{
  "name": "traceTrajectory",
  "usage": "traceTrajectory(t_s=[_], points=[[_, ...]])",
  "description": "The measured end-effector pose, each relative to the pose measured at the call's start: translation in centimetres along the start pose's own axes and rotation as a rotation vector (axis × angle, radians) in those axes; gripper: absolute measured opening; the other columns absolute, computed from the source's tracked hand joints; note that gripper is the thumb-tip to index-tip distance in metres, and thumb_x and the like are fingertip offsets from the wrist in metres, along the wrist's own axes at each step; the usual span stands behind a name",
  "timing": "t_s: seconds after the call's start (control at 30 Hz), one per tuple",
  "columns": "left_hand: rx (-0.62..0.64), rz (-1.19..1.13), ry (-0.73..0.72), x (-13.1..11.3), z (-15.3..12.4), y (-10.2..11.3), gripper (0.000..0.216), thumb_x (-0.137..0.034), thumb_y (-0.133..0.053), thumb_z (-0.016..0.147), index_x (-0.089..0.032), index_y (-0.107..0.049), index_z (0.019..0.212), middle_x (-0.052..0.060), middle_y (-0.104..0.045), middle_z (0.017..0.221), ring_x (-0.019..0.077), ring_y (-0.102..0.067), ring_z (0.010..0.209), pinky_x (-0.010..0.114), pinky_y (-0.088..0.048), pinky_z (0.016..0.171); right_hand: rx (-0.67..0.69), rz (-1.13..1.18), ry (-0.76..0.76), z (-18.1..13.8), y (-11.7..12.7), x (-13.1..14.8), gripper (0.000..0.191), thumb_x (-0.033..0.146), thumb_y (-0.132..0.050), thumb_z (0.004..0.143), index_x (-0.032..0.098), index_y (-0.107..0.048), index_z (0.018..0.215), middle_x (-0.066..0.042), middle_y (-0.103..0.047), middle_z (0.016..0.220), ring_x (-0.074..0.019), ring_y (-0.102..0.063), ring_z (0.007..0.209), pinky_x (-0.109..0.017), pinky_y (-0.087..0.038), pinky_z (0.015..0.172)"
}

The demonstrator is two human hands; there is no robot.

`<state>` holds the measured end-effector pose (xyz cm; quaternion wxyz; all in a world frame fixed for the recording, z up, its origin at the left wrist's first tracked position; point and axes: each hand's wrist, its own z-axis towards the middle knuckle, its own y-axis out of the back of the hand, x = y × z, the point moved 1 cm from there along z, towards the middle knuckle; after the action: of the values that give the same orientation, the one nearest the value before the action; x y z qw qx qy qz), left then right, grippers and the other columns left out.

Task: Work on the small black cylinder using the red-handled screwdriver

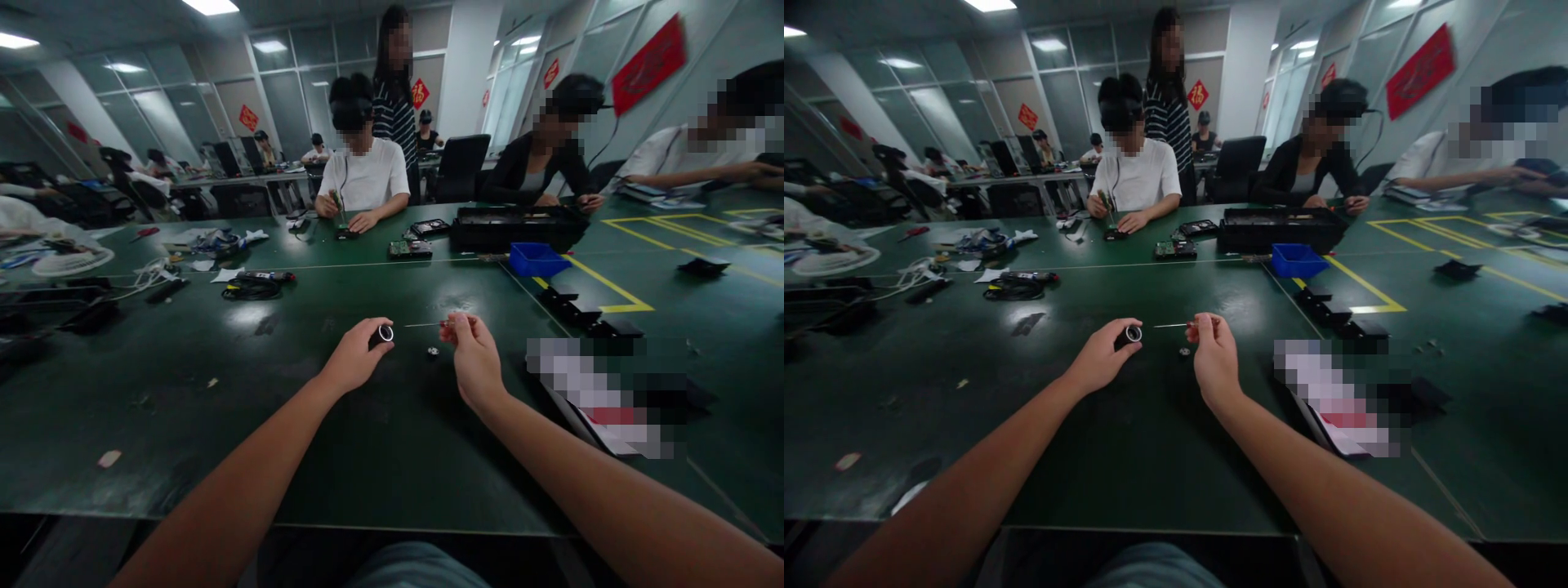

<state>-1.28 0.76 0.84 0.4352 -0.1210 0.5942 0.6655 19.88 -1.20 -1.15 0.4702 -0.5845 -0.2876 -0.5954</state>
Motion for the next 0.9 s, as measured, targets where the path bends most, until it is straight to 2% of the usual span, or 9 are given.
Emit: traceTrajectory(t_s=[0.1, 0.23, 0.37, 0.47, 0.6, 0.73, 0.8, 0.9], points=[[-0.021, -0.031, 0.032, -0.4, -0.1, 0.2, 0.037, -0.026, -0.059, 0.095, -0.021, -0.057, 0.131, 0.009, -0.064, 0.126, 0.0244, -0.060, 0.117, 0.042, -0.047, 0.103, -0.065, 0.045, -0.111, 0.2, -0.1, -0.2, 0.020, 0.044, -0.061, 0.090, 0.024, -0.066, 0.091, -0.001, -0.068, 0.087, -0.0168, -0.063, 0.081, -0.035, -0.049, 0.082], [-0.004, -0.027, 0.069, -1.0, -0.4, 0.4, 0.038, -0.030, -0.054, 0.097, -0.019, -0.051, 0.134, 0.011, -0.063, 0.123, 0.0246, -0.061, 0.110, 0.042, -0.049, 0.097, -0.059, 0.087, -0.227, 0.3, -0.4, -0.4, 0.020, 0.045, -0.063, 0.088, 0.025, -0.066, 0.090, -0.001, -0.069, 0.088, -0.0177, -0.064, 0.082, -0.033, -0.050, 0.078], [0.059, 0.043, 0.079, -1.9, -0.6, 0.2, 0.037, -0.049, -0.061, 0.093, -0.020, -0.061, 0.115, 0.009, -0.066, 0.105, 0.0252, -0.063, 0.092, 0.039, -0.052, 0.079, -0.047, 0.074, -0.164, 0.3, -0.2, -0.1, 0.024, 0.049, -0.064, 0.086, 0.026, -0.066, 0.092, -0.001, -0.069, 0.088, -0.0184, -0.065, 0.083, -0.034, -0.051, 0.079], [0.118, 0.104, 0.004, -2.8, -0.3, -0.4, 0.027, -0.044, -0.059, 0.095, -0.019, -0.066, 0.102, 0.008, -0.068, 0.100, 0.0249, -0.063, 0.090, 0.039, -0.051, 0.079, -0.047, 0.053, -0.102, 0.3, 0.0, 0.3, 0.024, 0.048, -0.063, 0.087, 0.025, -0.066, 0.092, -0.001, -0.069, 0.088, -0.0179, -0.064, 0.082, -0.035, -0.051, 0.082], [0.239, 0.220, -0.107, -3.9, 0.9, -1.8, 0.026, -0.033, -0.056, 0.095, -0.021, -0.069, 0.115, 0.009, -0.069, 0.110, 0.0265, -0.065, 0.099, 0.039, -0.051, 0.084, -0.038, 0.045, -0.034, 0.3, 0.1, 0.6, 0.027, 0.051, -0.064, 0.087, 0.025, -0.066, 0.092, -0.001, -0.068, 0.088, -0.0181, -0.064, 0.082, -0.035, -0.050, 0.082], [0.305, 0.337, -0.117, -4.4, 2.6, -3.9, 0.036, -0.039, -0.054, 0.097, -0.024, -0.069, 0.127, 0.012, -0.068, 0.110, 0.0296, -0.066, 0.100, 0.040, -0.052, 0.085, -0.040, 0.074, 0.013, 0.4, 0.2, 0.6, 0.029, 0.052, -0.063, 0.086, 0.024, -0.065, 0.093, 0.000, -0.068, 0.087, -0.0176, -0.063, 0.081, -0.036, -0.049, 0.082], [0.347, 0.381, -0.111, -4.5, 3.3, -4.9, 0.039, -0.043, -0.059, 0.094, -0.024, -0.070, 0.127, 0.013, -0.068, 0.106, 0.0315, -0.067, 0.099, 0.040, -0.052, 0.084, -0.052, 0.084, 0.024, 0.6, 0.3, 0.7, 0.029, 0.052, -0.064, 0.086, 0.024, -0.065, 0.092, 0.000, -0.068, 0.086, -0.0174, -0.063, 0.080, -0.035, -0.049, 0.081], [0.383, 0.458, -0.135, -4.6, 4.0, -5.9, 0.034, -0.039, -0.061, 0.093, -0.022, -0.074, 0.119, 0.014, -0.069, 0.104, 0.0325, -0.068, 0.097, 0.041, -0.053, 0.083, -0.065, 0.091, 0.025, 0.6, 0.4, 0.8, 0.030, 0.054, -0.065, 0.085, 0.024, -0.065, 0.091, 0.000, -0.067, 0.084, -0.0173, -0.062, 0.079, -0.035, -0.049, 0.079]])
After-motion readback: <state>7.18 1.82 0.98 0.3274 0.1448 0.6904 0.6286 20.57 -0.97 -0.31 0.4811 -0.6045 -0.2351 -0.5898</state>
